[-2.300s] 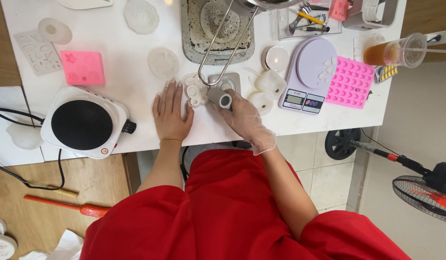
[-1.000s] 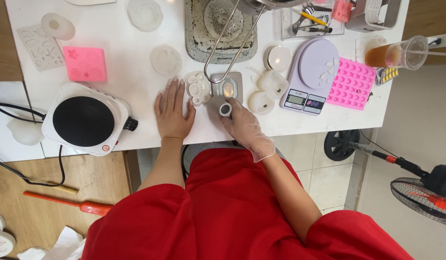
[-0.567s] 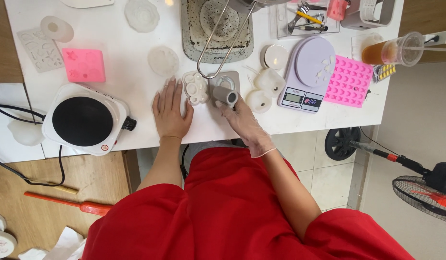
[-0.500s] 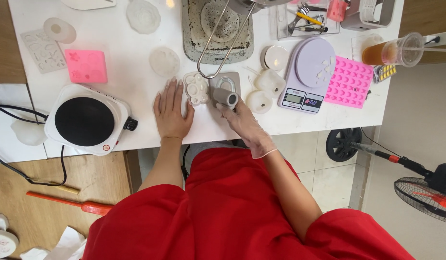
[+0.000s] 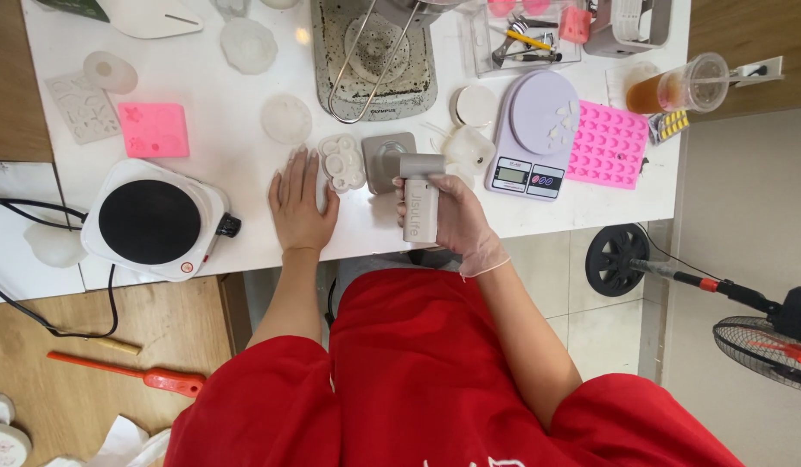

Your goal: Filling small silicone molds with melted wax using a spoon to create wax melts.

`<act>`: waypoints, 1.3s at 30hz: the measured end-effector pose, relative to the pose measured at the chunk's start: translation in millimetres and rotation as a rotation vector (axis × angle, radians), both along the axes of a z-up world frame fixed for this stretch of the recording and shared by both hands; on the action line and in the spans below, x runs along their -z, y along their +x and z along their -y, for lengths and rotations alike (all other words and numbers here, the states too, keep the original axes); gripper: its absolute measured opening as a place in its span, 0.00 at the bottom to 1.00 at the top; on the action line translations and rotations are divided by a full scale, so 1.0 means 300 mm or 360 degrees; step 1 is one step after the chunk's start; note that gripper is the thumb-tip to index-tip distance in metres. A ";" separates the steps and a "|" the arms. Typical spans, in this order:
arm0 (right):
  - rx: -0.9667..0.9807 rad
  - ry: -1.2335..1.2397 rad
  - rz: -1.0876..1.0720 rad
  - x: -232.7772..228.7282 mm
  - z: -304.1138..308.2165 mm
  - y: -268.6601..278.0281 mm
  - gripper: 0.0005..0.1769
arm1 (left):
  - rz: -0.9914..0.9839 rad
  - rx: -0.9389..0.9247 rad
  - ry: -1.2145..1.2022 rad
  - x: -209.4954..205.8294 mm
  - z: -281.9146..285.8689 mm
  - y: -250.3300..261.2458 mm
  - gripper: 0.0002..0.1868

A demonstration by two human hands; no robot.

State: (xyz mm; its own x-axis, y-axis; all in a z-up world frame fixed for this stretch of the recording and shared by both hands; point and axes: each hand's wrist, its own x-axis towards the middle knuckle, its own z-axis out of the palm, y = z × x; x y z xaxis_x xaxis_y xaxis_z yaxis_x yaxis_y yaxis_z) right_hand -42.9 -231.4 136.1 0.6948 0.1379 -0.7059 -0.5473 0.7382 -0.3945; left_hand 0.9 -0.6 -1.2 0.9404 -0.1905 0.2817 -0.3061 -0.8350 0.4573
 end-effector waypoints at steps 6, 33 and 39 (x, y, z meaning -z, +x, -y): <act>-0.0024 0.0150 0.0197 -0.019 0.013 -0.018 0.43 | -0.0002 0.0016 -0.0037 0.001 -0.004 -0.001 0.28; 0.0140 0.0045 0.0272 0.006 -0.044 -0.021 0.15 | -0.0040 -0.0035 -0.0083 0.027 -0.001 -0.010 0.28; 0.0083 -0.0026 0.0283 -0.032 -0.068 -0.016 0.16 | -0.0055 -0.0029 -0.0087 0.029 -0.005 -0.008 0.29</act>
State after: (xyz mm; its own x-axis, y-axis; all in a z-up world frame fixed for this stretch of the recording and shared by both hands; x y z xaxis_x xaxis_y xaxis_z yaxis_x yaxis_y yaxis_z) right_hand -47.8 -211.0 145.8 0.8146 0.0881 -0.5734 -0.4292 0.7564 -0.4936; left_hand -1.3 0.8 -9.9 0.9528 -0.1585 0.2588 -0.2746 -0.8137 0.5123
